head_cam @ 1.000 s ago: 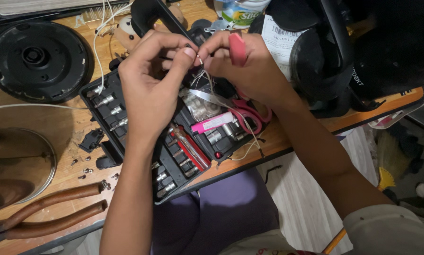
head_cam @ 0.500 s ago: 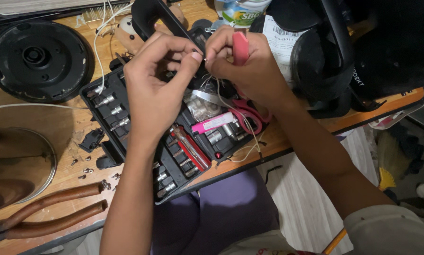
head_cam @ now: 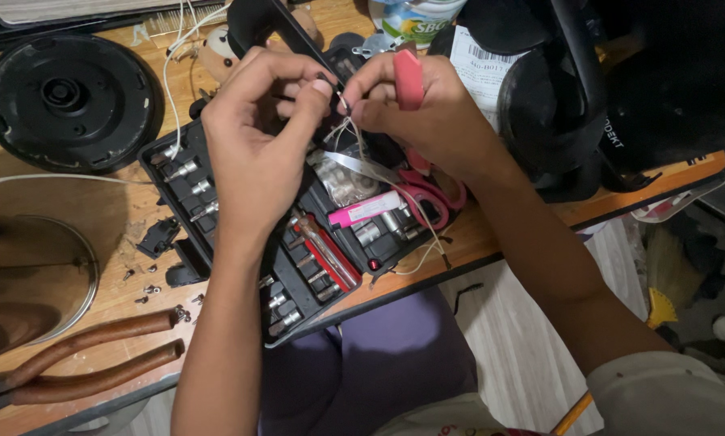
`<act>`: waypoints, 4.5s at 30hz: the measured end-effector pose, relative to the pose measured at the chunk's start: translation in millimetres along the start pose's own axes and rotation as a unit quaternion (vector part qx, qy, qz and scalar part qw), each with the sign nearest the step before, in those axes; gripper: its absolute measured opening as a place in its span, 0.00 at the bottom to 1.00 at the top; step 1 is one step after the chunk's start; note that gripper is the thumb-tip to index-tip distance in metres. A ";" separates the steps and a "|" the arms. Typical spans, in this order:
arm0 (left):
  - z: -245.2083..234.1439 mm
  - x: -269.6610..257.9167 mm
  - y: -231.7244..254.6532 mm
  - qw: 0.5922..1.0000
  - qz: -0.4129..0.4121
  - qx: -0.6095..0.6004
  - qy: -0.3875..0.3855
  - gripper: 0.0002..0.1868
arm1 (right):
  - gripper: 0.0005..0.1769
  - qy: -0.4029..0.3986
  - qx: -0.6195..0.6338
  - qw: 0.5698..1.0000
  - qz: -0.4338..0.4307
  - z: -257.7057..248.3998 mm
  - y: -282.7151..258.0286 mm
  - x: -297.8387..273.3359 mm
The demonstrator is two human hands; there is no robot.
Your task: The person sits on the floor and works on a small electronic component, using a screwdriver to adjust parts and scissors to trim wires. They manipulate the component with both hands, occasionally picking up tools from a nearby kit.
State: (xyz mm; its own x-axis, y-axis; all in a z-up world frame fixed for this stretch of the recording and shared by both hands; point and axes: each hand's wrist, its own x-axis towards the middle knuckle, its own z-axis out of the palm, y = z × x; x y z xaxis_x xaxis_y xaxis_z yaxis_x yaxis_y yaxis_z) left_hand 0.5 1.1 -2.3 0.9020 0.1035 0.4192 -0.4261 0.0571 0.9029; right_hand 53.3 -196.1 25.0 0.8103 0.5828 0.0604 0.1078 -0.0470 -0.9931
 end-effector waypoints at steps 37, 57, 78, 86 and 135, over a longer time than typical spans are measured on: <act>0.5 1.4 9.0 0.983 0.070 0.166 -0.027 0.03 | 0.04 0.061 -0.010 0.995 0.079 6.4 -0.3 -0.3; 1.7 -1.1 5.0 0.989 0.089 0.117 -0.032 0.06 | 0.01 0.080 -0.084 0.993 0.015 6.3 15.8 -1.4; -4.9 3.2 -3.3 0.991 0.071 0.099 -0.055 0.02 | 0.05 -0.047 0.118 0.986 0.106 -13.6 11.3 1.2; -0.9 4.3 3.7 0.993 0.027 0.100 -0.052 0.02 | 0.04 -0.059 0.087 0.991 0.086 -13.4 5.4 1.0; -6.1 -6.0 -10.2 0.998 -0.058 -0.016 -0.019 0.02 | 0.12 -0.064 0.165 0.979 0.102 -5.6 2.3 5.5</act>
State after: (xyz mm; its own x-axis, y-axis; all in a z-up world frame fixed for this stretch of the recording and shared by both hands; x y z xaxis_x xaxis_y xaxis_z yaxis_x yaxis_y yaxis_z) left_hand -1.0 6.0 -14.6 0.9469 0.0564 0.3165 -0.3207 0.0979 0.9421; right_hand 61.1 -197.5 23.6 0.7139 0.6872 -0.1349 -0.2579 0.0790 -0.9629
